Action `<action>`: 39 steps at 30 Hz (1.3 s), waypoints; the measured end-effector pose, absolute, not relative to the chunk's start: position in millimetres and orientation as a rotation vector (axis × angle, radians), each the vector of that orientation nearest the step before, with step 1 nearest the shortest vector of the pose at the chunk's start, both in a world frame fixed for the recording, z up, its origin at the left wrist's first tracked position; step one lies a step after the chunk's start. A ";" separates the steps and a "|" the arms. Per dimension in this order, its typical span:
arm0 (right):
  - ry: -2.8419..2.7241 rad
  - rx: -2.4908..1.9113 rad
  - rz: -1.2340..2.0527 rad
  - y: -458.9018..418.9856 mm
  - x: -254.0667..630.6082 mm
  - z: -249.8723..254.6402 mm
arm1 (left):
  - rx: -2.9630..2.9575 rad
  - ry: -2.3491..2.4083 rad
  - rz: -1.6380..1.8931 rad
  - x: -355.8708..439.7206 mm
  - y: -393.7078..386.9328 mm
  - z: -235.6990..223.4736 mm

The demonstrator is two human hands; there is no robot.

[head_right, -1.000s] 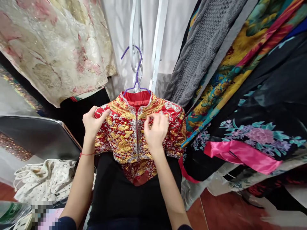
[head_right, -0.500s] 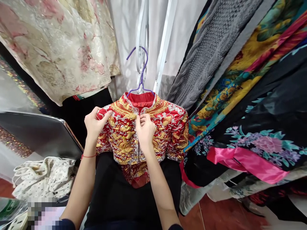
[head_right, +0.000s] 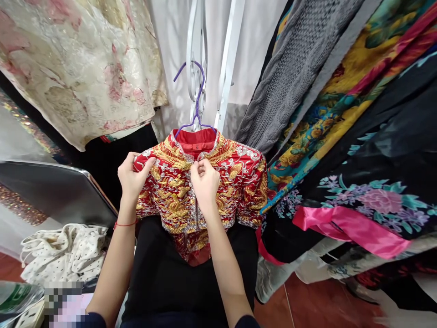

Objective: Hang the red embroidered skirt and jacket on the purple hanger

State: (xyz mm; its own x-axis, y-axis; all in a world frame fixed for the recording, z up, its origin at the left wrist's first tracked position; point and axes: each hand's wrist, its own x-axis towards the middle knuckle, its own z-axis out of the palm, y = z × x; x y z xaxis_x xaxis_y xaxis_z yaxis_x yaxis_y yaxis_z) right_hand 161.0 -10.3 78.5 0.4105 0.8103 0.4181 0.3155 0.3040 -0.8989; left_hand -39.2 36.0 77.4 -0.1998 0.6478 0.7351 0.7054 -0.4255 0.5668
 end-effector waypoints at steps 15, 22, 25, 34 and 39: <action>-1.085 -1.116 0.652 -31.1 146.6 35.0 | -2.187 -1.508 -1.928 57.2 -12.7 44.9; -1.000 -0.913 0.928 -27.4 148.7 44.5 | -2.402 -1.475 -1.578 51.2 1.0 84.4; -0.977 -0.874 0.992 -28.5 147.6 41.9 | -2.368 -1.439 -1.594 50.2 -0.8 94.9; -0.863 -1.057 1.045 -28.2 145.2 -33.1 | -2.312 -1.742 -1.682 52.2 -11.0 58.8; -0.822 -1.157 1.071 -34.3 139.4 -82.5 | -2.227 -2.230 -1.217 52.6 -13.3 5.7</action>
State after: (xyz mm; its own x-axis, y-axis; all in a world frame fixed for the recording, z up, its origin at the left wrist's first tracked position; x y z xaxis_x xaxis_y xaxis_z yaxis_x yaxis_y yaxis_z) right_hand 139.4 -34.3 -82.5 0.3047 0.9523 -0.0199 -0.2267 0.0522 -0.9726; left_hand 52.6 -13.3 5.7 -0.1150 0.9426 0.3134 0.7737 -0.1129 0.6235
